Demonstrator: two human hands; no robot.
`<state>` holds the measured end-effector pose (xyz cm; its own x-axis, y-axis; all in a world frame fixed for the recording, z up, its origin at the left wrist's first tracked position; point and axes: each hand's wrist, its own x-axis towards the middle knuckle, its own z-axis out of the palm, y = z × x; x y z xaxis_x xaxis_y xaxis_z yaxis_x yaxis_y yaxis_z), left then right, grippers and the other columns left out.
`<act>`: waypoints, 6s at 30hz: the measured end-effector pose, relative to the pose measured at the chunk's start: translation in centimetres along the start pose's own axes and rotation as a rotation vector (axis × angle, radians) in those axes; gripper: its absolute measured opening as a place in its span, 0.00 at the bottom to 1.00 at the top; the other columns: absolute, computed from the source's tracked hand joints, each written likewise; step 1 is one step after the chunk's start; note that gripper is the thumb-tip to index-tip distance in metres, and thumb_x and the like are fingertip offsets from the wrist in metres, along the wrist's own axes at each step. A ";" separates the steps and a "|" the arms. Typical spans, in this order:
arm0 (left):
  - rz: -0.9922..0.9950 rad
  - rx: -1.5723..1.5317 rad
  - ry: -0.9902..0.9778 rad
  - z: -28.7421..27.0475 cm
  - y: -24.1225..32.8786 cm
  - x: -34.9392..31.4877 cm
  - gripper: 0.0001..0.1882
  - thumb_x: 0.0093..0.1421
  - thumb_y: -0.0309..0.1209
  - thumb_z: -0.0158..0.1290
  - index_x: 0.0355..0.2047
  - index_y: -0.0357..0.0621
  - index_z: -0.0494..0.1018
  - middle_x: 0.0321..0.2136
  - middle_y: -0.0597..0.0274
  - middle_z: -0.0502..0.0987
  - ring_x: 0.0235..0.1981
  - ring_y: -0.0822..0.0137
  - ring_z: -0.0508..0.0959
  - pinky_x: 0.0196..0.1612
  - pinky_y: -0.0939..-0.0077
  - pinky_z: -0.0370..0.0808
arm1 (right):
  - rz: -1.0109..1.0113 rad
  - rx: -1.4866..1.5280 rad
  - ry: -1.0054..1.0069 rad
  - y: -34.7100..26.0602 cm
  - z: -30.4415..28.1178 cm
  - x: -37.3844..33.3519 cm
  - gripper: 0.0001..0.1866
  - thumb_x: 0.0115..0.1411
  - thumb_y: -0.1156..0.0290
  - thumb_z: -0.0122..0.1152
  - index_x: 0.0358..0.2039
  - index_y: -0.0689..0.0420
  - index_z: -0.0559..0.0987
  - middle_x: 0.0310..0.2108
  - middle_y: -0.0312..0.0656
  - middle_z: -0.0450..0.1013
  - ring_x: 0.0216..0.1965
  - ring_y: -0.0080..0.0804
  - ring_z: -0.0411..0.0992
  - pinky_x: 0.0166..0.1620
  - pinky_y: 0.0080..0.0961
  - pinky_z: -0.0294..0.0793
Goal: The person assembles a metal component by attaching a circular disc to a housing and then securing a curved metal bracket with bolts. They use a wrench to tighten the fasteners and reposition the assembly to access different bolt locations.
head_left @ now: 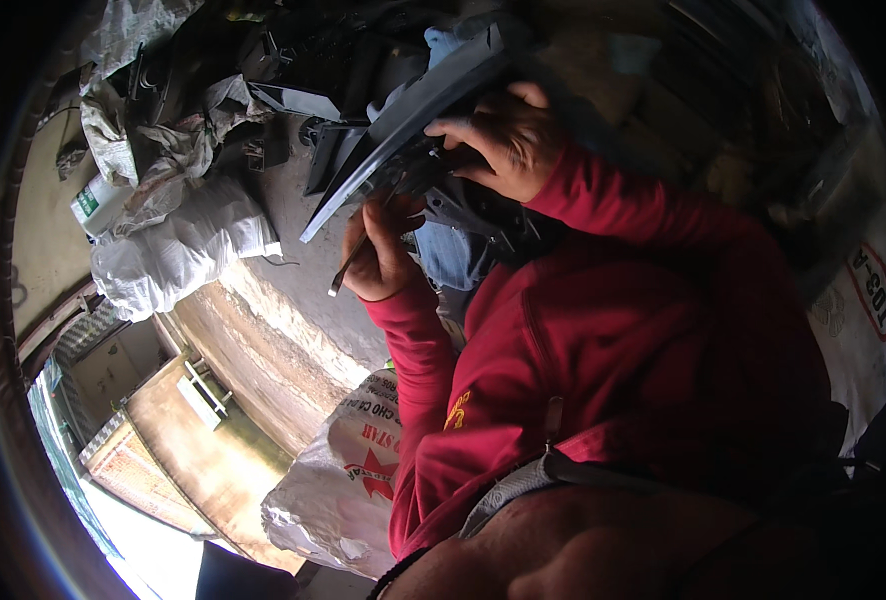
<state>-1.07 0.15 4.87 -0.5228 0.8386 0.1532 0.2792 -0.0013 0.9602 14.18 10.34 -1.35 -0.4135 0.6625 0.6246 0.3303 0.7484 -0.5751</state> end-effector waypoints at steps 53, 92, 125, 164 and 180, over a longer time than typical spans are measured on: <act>-0.976 1.108 -0.249 -15.1 -43.7 0.7 0.16 0.56 0.38 0.62 0.39 0.40 0.80 0.31 0.63 0.81 0.29 0.74 0.76 0.31 0.74 0.71 | -0.136 -0.382 -0.232 -1.0 -1.4 1.2 0.17 0.48 0.55 0.70 0.41 0.33 0.81 0.39 0.16 0.73 0.39 0.21 0.68 0.51 0.33 0.55; 0.353 0.610 -0.128 -2.5 -0.4 1.3 0.09 0.47 0.26 0.66 0.31 0.45 0.80 0.26 0.58 0.80 0.25 0.64 0.81 0.28 0.73 0.75 | -0.100 -0.249 -0.235 -0.3 -1.8 0.9 0.29 0.44 0.56 0.71 0.51 0.36 0.76 0.39 0.21 0.75 0.42 0.25 0.68 0.50 0.34 0.56; 0.672 0.797 -0.322 1.8 -0.4 4.9 0.19 0.54 0.28 0.58 0.48 0.50 0.78 0.47 0.54 0.78 0.40 0.55 0.81 0.40 0.66 0.79 | -0.012 -0.041 -0.076 -0.3 -0.5 0.2 0.24 0.46 0.63 0.69 0.46 0.44 0.75 0.32 0.28 0.76 0.39 0.30 0.71 0.50 0.38 0.59; 0.077 0.445 -0.279 0.7 -2.0 -0.8 0.19 0.59 0.26 0.54 0.52 0.40 0.71 0.37 0.57 0.80 0.32 0.73 0.80 0.36 0.78 0.76 | -0.029 -0.128 -0.207 -0.8 -0.5 0.7 0.30 0.44 0.66 0.71 0.51 0.37 0.75 0.31 0.24 0.77 0.42 0.28 0.68 0.51 0.38 0.57; 0.081 0.081 -0.355 0.5 -4.9 -0.2 0.26 0.59 0.25 0.54 0.58 0.44 0.65 0.37 0.56 0.80 0.36 0.70 0.80 0.40 0.80 0.75 | -0.047 -0.128 -0.167 -0.6 -0.7 0.7 0.30 0.43 0.63 0.71 0.49 0.35 0.75 0.39 0.20 0.75 0.41 0.24 0.68 0.47 0.33 0.57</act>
<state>-1.88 0.24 0.02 -0.1883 0.9744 0.1232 0.3788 -0.0437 0.9245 14.30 10.41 -0.18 -0.5626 0.6201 0.5468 0.4079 0.7835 -0.4688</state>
